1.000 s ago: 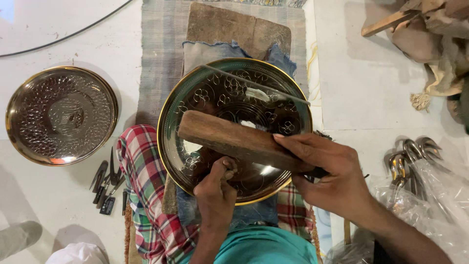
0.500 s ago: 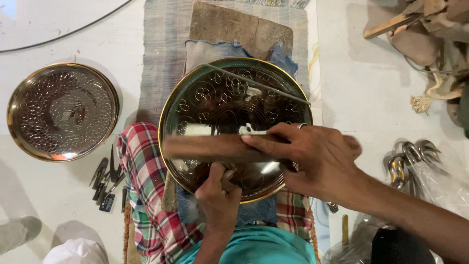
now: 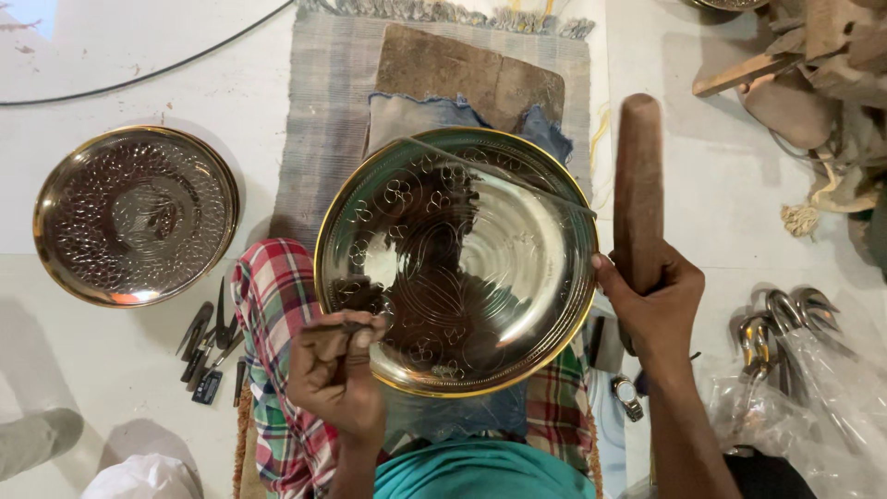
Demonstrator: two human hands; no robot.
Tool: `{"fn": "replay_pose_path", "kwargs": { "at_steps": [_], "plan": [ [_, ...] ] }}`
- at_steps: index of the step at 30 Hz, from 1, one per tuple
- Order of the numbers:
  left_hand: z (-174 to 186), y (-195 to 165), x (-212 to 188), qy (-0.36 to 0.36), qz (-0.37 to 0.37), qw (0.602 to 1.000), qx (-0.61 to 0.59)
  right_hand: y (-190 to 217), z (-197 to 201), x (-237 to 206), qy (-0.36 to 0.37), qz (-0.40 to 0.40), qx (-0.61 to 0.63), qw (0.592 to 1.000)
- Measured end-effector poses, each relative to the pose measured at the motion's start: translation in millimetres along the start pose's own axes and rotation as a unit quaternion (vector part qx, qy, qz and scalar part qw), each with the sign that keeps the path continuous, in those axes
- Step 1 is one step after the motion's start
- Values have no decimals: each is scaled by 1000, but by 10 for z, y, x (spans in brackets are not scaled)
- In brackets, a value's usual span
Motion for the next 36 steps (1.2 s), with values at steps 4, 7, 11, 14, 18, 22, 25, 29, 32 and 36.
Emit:
{"fn": "replay_pose_path", "kwargs": {
  "at_steps": [4,7,11,14,18,22,25,29,32,36],
  "plan": [
    [-49,48,134,-10,3,1000,-12,-447,-154,-123,-100,-83,221,967],
    [-84,34,164,-33,36,999,-4,-586,-195,-237,-29,-13,278,960],
    [-96,-10,322,20,12,1000,20,-662,-176,-350,-11,-53,272,961],
    [-101,-9,472,61,31,998,-17,-670,-159,-452,10,-80,303,950],
    [-118,-17,599,123,8,992,1,-724,-161,-625,14,-131,324,937],
    [-153,-20,671,127,-17,992,-15,-811,-184,-767,24,-170,340,925],
    [-166,-19,750,131,-9,991,-19,-873,-209,-843,26,-189,337,922],
    [-175,-66,622,99,-17,995,-26,-917,-187,-931,35,-172,294,940],
    [-182,-146,184,107,47,993,-18,-901,-69,-1010,23,-152,223,963],
    [-263,-127,-283,135,156,971,117,-720,152,-1106,52,-80,196,976]
  ]
}}
Point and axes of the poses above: each hand's wrist, its own x-axis towards the middle knuckle, its own z-axis out of the back of the hand, y = z × x, the point moved 2 cm from there along x, towards the middle knuckle, and after that the axes turned 9 degrees about -y, right-handed, at the moved point
